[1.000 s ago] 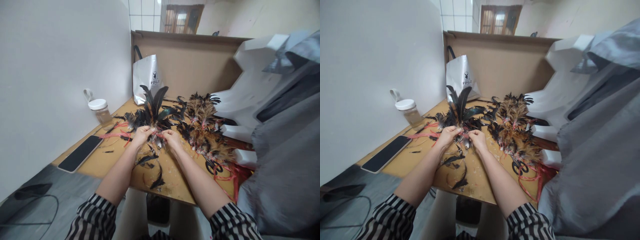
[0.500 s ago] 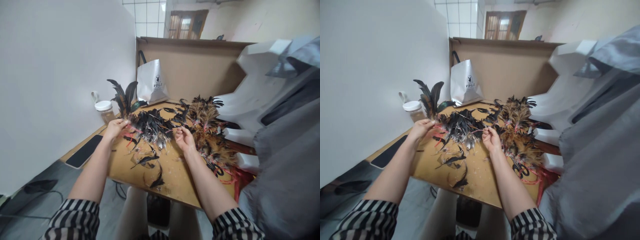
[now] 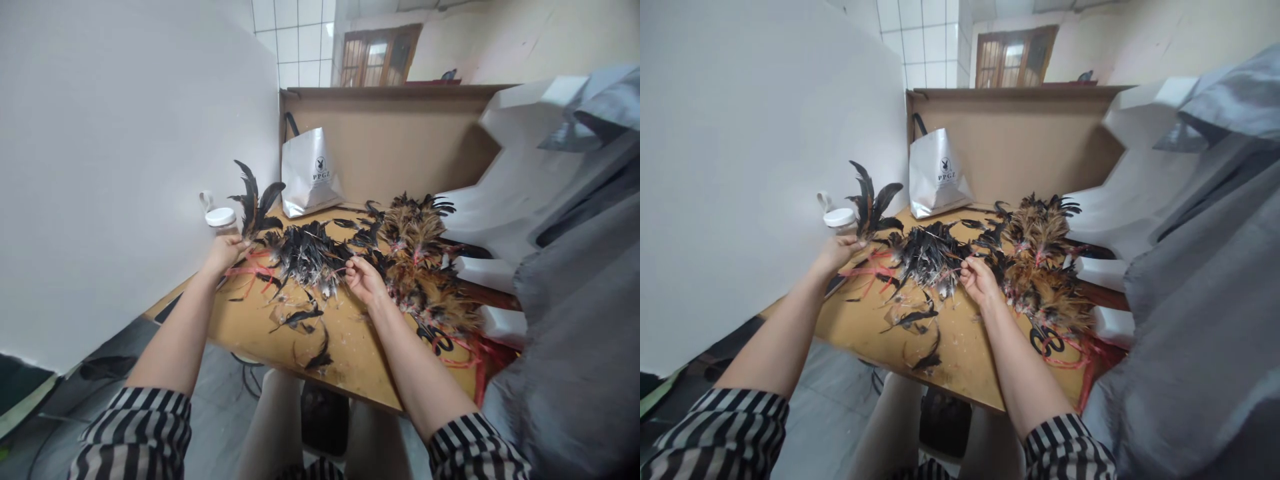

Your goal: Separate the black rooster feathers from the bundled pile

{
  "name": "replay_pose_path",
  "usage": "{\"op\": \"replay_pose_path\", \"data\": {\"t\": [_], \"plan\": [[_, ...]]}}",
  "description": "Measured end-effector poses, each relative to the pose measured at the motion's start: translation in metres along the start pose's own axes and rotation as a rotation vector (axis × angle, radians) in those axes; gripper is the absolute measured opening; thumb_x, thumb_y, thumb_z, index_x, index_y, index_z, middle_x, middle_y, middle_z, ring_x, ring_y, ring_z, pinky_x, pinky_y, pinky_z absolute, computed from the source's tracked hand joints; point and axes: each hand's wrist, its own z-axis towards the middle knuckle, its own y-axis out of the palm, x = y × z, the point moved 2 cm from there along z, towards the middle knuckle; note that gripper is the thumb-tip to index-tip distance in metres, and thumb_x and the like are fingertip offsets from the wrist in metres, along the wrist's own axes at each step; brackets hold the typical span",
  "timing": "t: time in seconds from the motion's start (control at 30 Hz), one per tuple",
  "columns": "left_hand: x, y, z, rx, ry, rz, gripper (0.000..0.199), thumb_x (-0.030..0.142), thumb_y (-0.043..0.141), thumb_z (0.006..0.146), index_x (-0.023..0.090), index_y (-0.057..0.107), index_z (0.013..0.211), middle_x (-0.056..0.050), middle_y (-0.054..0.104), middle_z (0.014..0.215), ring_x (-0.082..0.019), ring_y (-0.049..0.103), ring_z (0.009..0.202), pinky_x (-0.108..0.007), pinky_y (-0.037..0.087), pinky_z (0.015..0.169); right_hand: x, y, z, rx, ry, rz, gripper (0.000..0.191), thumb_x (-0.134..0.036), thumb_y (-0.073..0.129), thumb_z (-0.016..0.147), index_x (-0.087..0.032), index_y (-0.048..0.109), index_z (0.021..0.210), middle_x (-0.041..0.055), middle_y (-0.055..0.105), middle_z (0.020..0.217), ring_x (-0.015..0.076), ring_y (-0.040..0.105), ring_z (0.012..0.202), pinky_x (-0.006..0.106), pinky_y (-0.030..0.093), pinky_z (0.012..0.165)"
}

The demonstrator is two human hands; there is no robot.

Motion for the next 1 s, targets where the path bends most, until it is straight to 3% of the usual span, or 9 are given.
{"op": "replay_pose_path", "data": {"t": [0.1,0.23,0.33,0.43,0.67,1.0], "plan": [[0.006,0.03,-0.018,-0.224,-0.031,-0.136,0.021,0.024,0.071,0.056,0.01,0.067,0.071,-0.009,0.067,0.079,-0.011,0.056,0.058,-0.018,0.04,0.047,-0.002,0.001,-0.001,0.0,-0.021,-0.035,0.021,-0.024,0.068,0.061,-0.019,0.049,0.07,-0.006,0.054,0.06,0.0037,0.046,0.044,0.015,0.038,0.041],[-0.005,0.092,-0.046,-0.528,-0.191,-0.33,0.02,0.022,0.069,0.062,0.009,0.066,0.077,-0.015,0.063,0.101,-0.007,0.057,0.06,-0.015,0.042,0.046,-0.004,0.004,-0.003,-0.008,-0.072,-0.115,0.023,-0.025,0.068,0.06,-0.019,0.049,0.07,-0.0055,0.055,0.06,0.004,0.047,0.045,0.015,0.038,0.041],[-0.023,0.134,-0.057,-0.643,-0.306,-0.402,0.017,0.018,0.068,0.064,0.008,0.065,0.077,-0.017,0.061,0.105,-0.008,0.06,0.062,-0.014,0.046,0.05,-0.006,0.005,-0.004,0.013,-0.125,-0.177,0.023,-0.027,0.068,0.06,-0.019,0.049,0.07,-0.0051,0.055,0.059,0.0045,0.047,0.046,0.015,0.038,0.042],[-0.038,0.159,-0.059,-0.684,-0.375,-0.429,0.017,0.017,0.067,0.066,0.007,0.065,0.079,-0.017,0.06,0.106,-0.009,0.061,0.063,-0.013,0.048,0.051,-0.007,0.004,-0.004,0.026,-0.16,-0.221,0.024,-0.03,0.068,0.06,-0.019,0.049,0.07,-0.0051,0.055,0.058,0.0052,0.048,0.046,0.016,0.038,0.043],[-0.055,0.168,-0.06,-0.749,-0.423,-0.423,0.018,0.02,0.066,0.067,0.007,0.064,0.08,-0.016,0.064,0.094,-0.014,0.064,0.072,-0.015,0.049,0.054,-0.002,0.006,-0.001,0.037,-0.177,-0.31,0.024,-0.034,0.066,0.061,-0.019,0.05,0.07,-0.0043,0.055,0.057,0.0059,0.047,0.044,0.017,0.037,0.041],[-0.059,0.168,-0.064,-0.653,-0.334,-0.319,0.017,0.023,0.068,0.064,0.009,0.063,0.07,-0.009,0.065,0.068,-0.011,0.062,0.059,-0.018,0.048,0.055,0.001,0.01,-0.002,0.003,-0.198,-0.319,0.023,-0.032,0.067,0.062,-0.018,0.057,0.078,-0.0028,0.057,0.061,0.0064,0.051,0.048,0.018,0.041,0.044]]}}
